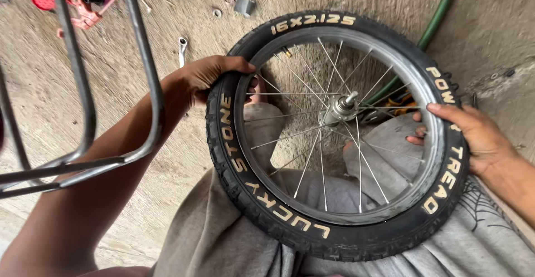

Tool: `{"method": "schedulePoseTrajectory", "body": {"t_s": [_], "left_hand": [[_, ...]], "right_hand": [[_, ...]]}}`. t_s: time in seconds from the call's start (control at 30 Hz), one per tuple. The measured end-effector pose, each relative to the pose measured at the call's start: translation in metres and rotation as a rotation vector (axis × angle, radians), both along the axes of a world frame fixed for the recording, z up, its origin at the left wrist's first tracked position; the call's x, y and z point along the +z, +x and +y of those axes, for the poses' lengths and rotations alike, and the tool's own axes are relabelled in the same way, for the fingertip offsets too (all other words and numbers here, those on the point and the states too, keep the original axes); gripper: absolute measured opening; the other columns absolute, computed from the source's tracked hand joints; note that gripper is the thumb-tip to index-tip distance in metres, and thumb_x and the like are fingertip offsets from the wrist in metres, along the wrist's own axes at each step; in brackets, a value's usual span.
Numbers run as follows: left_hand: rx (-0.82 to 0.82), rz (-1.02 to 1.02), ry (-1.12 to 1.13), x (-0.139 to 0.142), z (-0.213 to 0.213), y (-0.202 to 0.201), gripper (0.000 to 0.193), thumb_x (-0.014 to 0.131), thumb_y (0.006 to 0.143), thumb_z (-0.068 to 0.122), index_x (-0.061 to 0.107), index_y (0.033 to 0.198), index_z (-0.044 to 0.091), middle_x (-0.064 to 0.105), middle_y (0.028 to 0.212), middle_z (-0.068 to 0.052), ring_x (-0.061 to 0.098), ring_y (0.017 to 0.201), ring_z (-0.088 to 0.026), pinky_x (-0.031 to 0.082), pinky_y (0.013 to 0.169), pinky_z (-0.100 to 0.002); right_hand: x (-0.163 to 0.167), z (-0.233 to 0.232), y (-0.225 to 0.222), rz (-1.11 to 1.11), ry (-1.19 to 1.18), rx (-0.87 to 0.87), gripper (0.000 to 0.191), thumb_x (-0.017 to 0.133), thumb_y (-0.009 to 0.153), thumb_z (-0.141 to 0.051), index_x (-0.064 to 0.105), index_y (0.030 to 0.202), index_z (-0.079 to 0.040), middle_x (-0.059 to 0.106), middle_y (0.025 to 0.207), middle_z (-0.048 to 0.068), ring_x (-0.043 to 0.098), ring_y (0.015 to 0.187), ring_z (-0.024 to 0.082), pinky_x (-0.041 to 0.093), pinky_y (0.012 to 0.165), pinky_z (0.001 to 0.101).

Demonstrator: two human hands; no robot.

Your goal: The person sits on the ground with a bicycle wheel across their lap, working the tire off the rim and pressing and turning the tire by hand to check it. They manipulate the wheel, tire, and rim, using pliers lying nearby, and continue handling the tire and wheel throughout the clip.

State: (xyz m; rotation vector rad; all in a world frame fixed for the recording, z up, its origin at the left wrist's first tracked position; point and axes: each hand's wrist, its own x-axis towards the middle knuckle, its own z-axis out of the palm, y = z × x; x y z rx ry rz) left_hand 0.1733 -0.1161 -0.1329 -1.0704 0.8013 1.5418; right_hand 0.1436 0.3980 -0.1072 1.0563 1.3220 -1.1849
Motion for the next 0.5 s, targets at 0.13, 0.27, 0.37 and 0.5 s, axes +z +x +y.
{"method": "schedulePoseTrajectory", "body": {"t_s": [0.13,0.27,0.37,0.5], "left_hand": [[-0.005,-0.068,-0.150,0.000,0.012,0.008,0.049,0.075,0.084,0.019,0.059,0.119,-0.010,0.073,0.093,-0.018,0.072,0.066,-0.023,0.064,0.066,-0.038],[0.072,0.056,-0.212,0.014,0.024,0.010,0.032,0.067,0.093,0.022,0.069,0.111,-0.004,0.074,0.086,-0.016,0.072,0.066,-0.021,0.064,0.067,-0.033],[0.032,0.043,-0.260,0.021,0.025,0.003,0.033,0.065,0.095,0.023,0.067,0.113,-0.005,0.075,0.084,-0.012,0.073,0.063,-0.017,0.064,0.062,-0.028],[0.048,-0.017,-0.234,0.027,0.026,0.002,0.043,0.069,0.100,0.029,0.063,0.117,-0.010,0.070,0.079,-0.014,0.068,0.053,-0.017,0.059,0.053,-0.026]], "right_hand": [[0.011,-0.017,-0.009,0.043,0.052,0.122,0.045,0.067,0.096,-0.021,0.059,0.132,0.005,0.071,0.103,0.018,0.071,0.078,0.023,0.065,0.081,0.0442],[0.023,-0.020,-0.005,0.045,0.123,0.136,0.041,0.067,0.096,-0.025,0.062,0.127,0.001,0.072,0.101,0.014,0.073,0.078,0.026,0.060,0.072,0.0423],[0.028,-0.022,-0.007,0.084,0.058,0.037,0.039,0.067,0.097,-0.027,0.063,0.125,0.000,0.072,0.099,0.015,0.070,0.078,0.026,0.063,0.076,0.0451],[0.050,-0.035,-0.010,0.107,-0.089,-0.279,0.055,0.051,0.107,-0.051,0.063,0.125,0.000,0.071,0.096,0.015,0.071,0.081,0.024,0.067,0.084,0.0485]]}}
